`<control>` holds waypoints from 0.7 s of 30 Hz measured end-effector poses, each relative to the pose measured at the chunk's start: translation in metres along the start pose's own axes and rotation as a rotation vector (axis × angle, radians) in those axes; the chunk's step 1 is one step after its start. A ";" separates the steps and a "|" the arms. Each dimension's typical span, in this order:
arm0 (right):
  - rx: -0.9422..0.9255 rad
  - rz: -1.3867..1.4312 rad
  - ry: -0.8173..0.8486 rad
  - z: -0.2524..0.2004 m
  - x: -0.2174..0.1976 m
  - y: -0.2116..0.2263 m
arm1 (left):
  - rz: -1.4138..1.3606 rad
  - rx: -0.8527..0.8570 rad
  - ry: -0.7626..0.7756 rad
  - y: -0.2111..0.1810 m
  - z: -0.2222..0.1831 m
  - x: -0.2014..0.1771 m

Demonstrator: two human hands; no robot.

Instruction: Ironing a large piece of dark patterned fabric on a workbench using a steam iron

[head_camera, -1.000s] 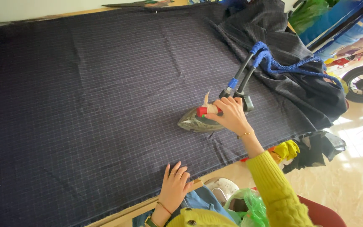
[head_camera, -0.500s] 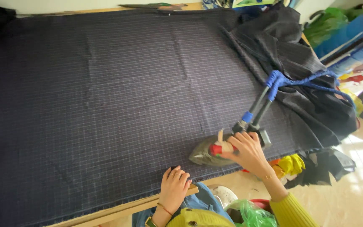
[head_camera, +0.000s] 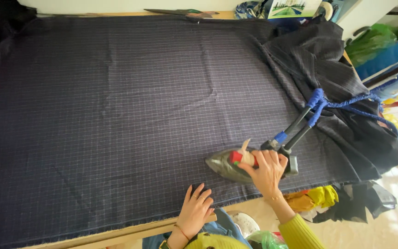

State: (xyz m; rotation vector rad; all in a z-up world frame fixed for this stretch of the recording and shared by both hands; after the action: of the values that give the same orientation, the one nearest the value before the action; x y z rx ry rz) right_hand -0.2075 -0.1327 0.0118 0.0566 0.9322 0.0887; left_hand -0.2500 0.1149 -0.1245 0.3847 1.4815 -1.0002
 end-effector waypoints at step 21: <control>-0.112 0.139 0.531 0.006 0.002 -0.034 | -0.042 0.037 -0.126 -0.011 0.010 -0.010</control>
State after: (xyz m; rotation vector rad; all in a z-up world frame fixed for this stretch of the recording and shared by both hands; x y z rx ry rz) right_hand -0.1993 -0.1662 0.0109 -0.0076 1.4516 0.2941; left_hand -0.2495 0.1044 -0.1099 0.3122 1.3646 -1.0673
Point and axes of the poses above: each hand's wrist, its own z-axis towards the middle knuckle, its own x-axis out of the palm, y = z × x, the point moved 3 cm from there along z, towards the middle knuckle, and after that the axes turned 6 degrees about z, right-handed, at the moved point
